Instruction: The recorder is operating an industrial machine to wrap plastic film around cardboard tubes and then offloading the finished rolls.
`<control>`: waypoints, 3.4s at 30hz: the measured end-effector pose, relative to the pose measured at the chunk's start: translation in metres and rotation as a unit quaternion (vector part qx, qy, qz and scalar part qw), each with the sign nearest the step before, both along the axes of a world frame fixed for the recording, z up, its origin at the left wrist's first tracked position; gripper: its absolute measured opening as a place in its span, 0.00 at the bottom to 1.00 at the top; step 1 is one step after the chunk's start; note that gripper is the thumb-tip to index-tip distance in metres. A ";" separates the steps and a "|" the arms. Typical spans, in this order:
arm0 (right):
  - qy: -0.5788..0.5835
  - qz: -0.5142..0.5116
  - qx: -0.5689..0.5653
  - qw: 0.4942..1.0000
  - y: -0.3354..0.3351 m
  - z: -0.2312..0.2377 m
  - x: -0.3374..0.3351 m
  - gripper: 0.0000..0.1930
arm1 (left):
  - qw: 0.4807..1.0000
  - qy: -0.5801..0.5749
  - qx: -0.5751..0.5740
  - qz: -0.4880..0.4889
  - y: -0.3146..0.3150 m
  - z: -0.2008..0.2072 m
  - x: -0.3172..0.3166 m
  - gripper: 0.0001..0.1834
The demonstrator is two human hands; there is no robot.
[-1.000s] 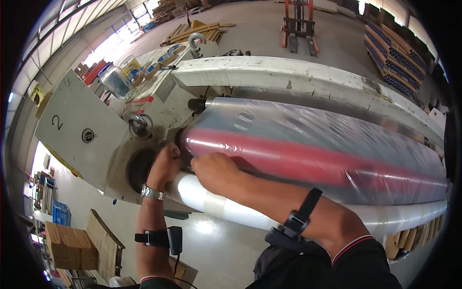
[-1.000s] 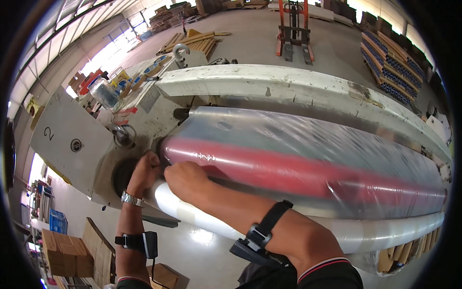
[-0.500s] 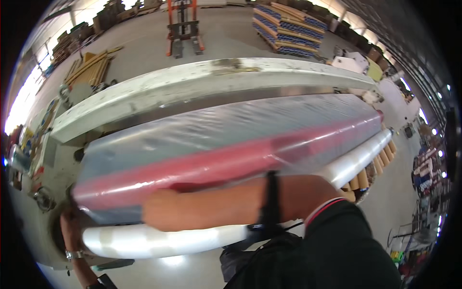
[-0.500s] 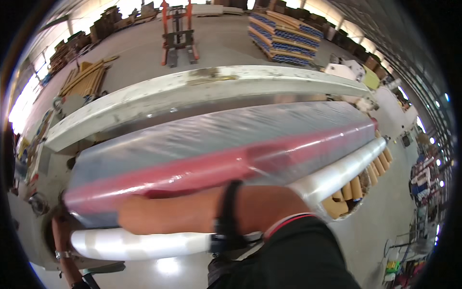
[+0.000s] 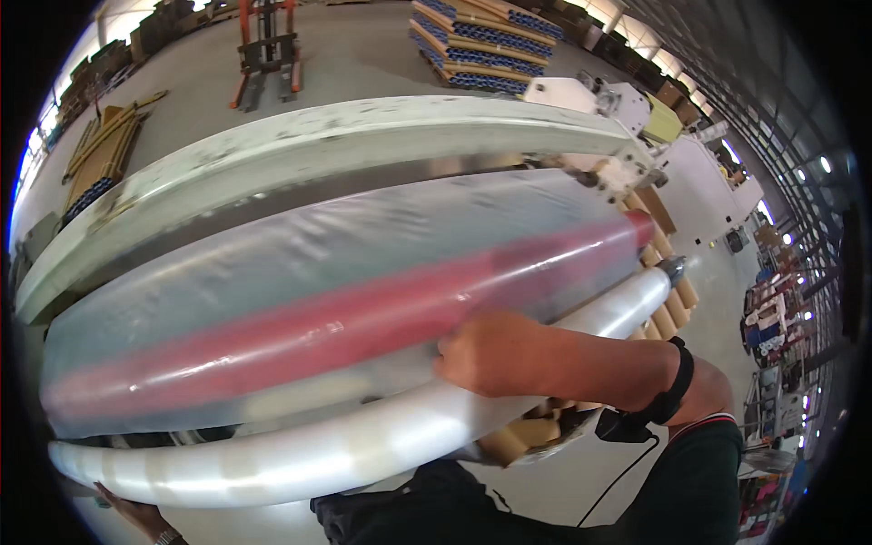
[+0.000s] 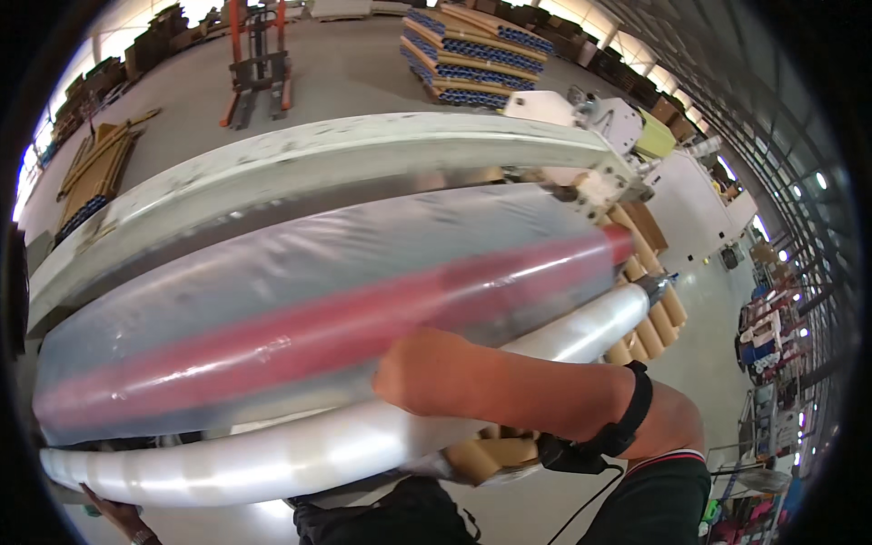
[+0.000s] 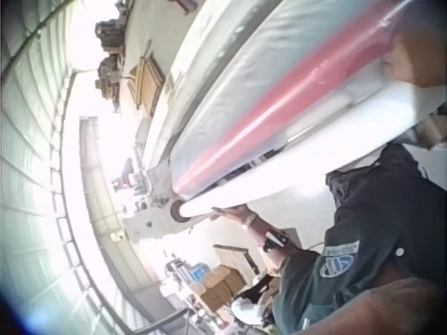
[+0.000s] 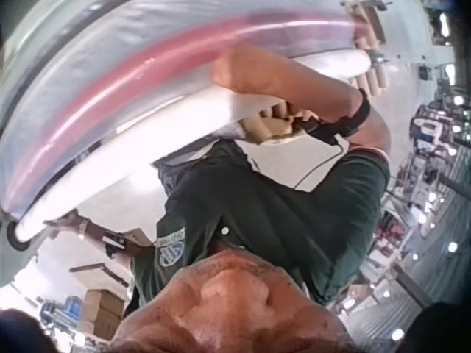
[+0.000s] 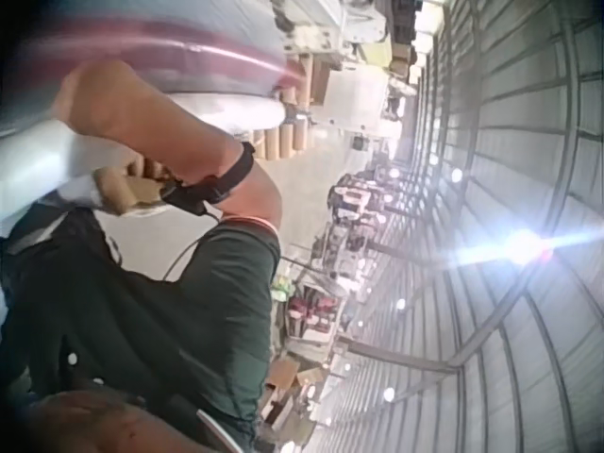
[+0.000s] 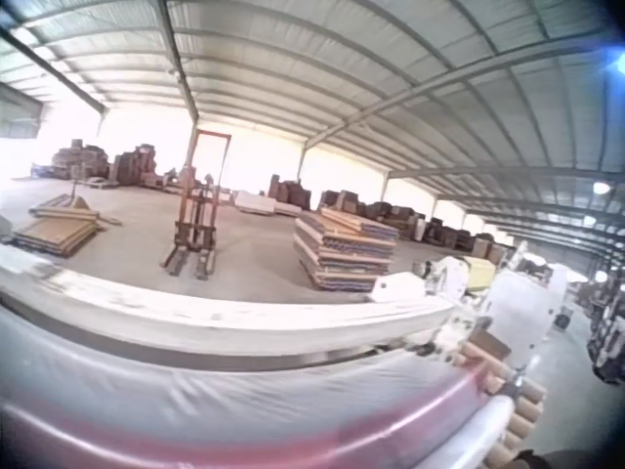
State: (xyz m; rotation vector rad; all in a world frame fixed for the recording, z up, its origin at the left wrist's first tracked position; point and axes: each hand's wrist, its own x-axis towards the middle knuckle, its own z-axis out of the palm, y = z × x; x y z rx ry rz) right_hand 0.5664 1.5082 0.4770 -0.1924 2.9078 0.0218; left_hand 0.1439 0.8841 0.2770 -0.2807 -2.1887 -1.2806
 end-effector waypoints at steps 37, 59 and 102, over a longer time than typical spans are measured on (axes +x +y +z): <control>0.201 -0.294 -0.642 0.679 -0.100 0.014 -0.418 0.14 | 0.754 -0.199 0.613 -0.128 -0.060 0.071 -0.088 0.31; -0.183 -0.152 -0.229 0.944 -0.215 0.031 -0.197 0.37 | 0.781 -0.186 0.571 -0.172 -0.120 0.057 -0.134 0.29; 0.251 -0.548 0.219 0.767 0.420 -0.067 0.605 0.33 | 0.838 -0.352 0.230 -0.347 0.580 0.070 0.494 0.37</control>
